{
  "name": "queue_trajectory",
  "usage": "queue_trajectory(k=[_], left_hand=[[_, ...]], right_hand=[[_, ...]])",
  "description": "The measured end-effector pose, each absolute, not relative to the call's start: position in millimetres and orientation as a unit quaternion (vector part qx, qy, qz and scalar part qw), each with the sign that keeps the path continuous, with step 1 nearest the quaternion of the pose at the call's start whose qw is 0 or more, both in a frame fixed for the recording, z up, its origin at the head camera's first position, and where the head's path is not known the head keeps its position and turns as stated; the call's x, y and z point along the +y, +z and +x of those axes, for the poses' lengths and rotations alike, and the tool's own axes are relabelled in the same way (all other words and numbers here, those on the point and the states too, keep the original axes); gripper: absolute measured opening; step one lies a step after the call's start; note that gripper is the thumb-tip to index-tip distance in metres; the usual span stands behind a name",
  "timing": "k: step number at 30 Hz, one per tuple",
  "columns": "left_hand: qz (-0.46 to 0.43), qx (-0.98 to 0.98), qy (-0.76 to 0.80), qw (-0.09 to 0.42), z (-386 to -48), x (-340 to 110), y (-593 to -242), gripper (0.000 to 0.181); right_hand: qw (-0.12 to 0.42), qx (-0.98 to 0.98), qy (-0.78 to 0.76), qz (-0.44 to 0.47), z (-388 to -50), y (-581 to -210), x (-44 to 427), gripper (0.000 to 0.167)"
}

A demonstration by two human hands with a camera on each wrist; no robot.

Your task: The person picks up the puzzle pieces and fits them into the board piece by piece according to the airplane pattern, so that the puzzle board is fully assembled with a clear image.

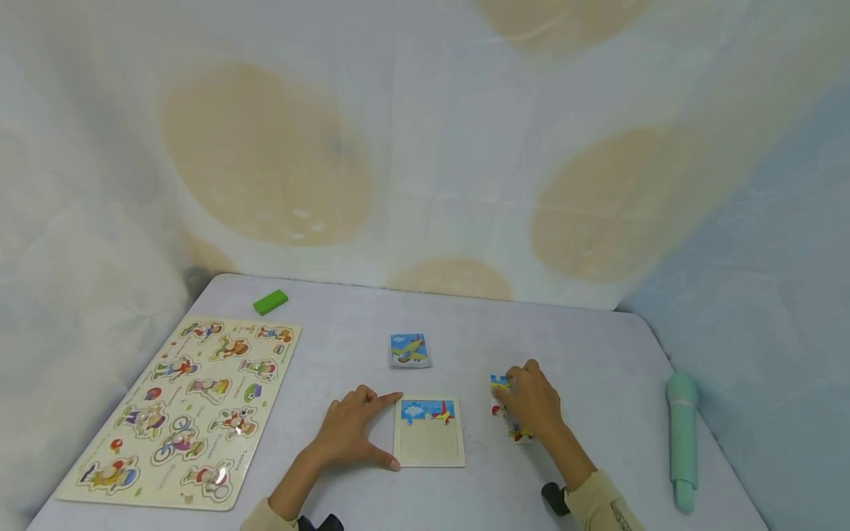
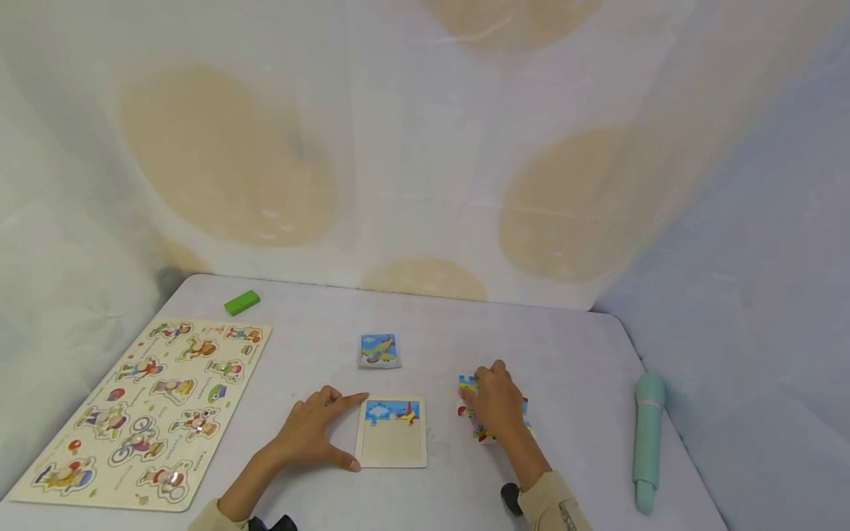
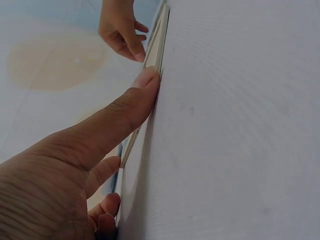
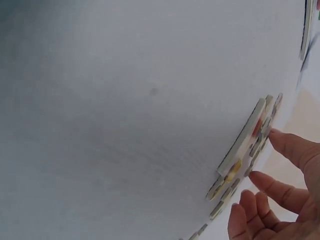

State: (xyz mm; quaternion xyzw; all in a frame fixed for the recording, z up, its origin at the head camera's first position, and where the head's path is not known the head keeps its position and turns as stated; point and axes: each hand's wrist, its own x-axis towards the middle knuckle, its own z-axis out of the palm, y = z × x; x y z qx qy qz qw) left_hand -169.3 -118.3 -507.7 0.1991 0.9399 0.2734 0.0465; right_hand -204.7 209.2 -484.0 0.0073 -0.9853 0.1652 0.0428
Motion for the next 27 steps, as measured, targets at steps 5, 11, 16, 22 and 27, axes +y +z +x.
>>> queue_trajectory(k=[5, 11, 16, 22, 27], left_hand=[[0.2, 0.94, 0.273, 0.045, -169, -118, -508, 0.104], [0.198, 0.939, 0.276, 0.048, -169, -119, -509, 0.103], [0.2, 0.939, 0.277, 0.047, -169, -118, -509, 0.104], [0.201, 0.939, 0.274, 0.045, -169, -118, -509, 0.104], [0.196, 0.941, 0.273, 0.048, -170, -119, -510, 0.103]], right_hand=[[0.035, -0.983, 0.178, 0.015, -211, -485, 209, 0.045], [0.037, -0.983, 0.179, 0.022, -214, -485, 210, 0.046], [0.045, -0.983, 0.179, 0.019, -212, -485, 209, 0.046], [0.069, -0.972, 0.22, 0.034, -198, -475, 194, 0.041], [0.074, -0.97, 0.231, 0.037, -187, -472, 178, 0.041]])
